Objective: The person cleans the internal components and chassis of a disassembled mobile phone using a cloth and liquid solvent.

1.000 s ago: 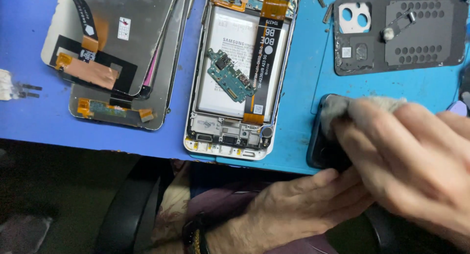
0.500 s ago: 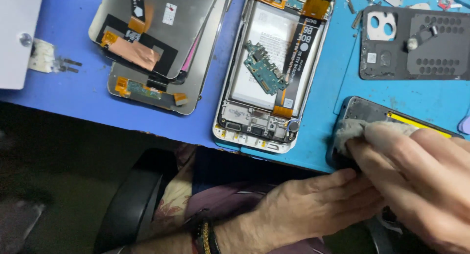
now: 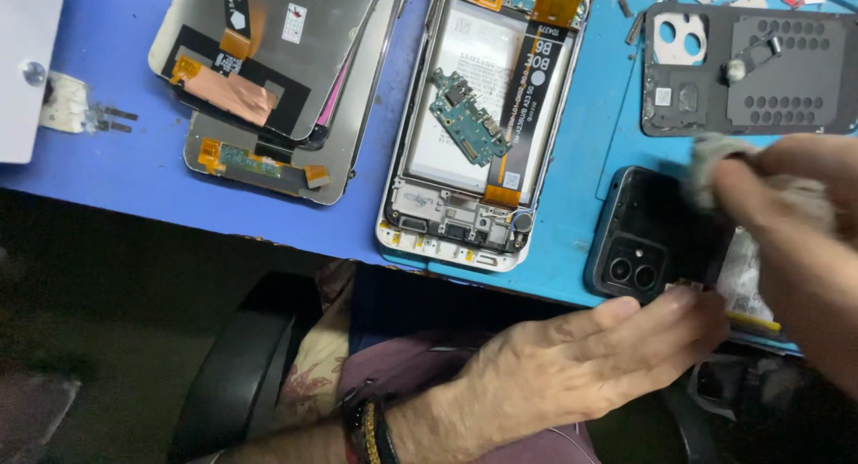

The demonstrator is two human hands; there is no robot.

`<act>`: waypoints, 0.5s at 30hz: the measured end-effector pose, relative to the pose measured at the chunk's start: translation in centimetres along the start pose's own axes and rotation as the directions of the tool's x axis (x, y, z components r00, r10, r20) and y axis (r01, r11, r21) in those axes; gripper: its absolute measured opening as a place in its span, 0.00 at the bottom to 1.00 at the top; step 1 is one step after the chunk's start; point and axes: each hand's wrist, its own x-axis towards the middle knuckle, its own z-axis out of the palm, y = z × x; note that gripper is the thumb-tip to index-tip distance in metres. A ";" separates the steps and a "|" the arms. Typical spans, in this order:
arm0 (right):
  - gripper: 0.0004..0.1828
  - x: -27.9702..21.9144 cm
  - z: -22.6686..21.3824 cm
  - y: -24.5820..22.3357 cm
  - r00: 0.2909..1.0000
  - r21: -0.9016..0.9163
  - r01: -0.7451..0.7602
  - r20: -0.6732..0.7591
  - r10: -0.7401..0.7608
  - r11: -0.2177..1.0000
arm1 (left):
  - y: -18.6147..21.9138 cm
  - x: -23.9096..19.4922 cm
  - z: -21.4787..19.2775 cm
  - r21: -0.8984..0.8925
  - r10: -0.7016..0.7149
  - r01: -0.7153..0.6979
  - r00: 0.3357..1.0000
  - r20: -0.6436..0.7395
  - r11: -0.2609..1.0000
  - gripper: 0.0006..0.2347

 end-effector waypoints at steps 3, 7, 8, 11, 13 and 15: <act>0.24 -4.9 4.9 4.3 0.961 0.088 -0.267 0.097 0.259 0.960 | -0.6 0.1 -0.4 0.001 -0.014 0.014 1.000 -0.013 1.000 0.18; 0.28 -4.6 3.6 2.7 0.969 0.265 -0.223 -0.043 0.243 0.938 | -0.2 0.6 0.0 0.024 -0.025 0.026 0.999 -0.048 0.999 0.18; 0.28 -3.6 2.5 2.2 0.968 0.264 -0.230 -0.042 0.249 0.937 | 0.0 0.6 0.1 0.020 -0.020 0.021 0.999 -0.049 1.000 0.18; 0.28 -0.4 -0.2 0.3 0.998 0.261 -0.012 -0.063 0.029 0.965 | 0.1 0.3 0.6 0.020 -0.008 0.009 1.000 -0.020 1.000 0.19; 0.28 1.1 -2.2 -1.2 0.985 0.145 0.166 -0.075 -0.156 0.975 | 0.0 0.3 0.7 -0.006 0.011 -0.011 1.000 -0.005 1.000 0.18; 0.32 1.6 -2.2 -0.7 0.976 0.053 0.217 -0.049 -0.214 0.975 | 0.5 0.3 1.3 0.000 -0.002 0.002 1.000 -0.015 1.000 0.18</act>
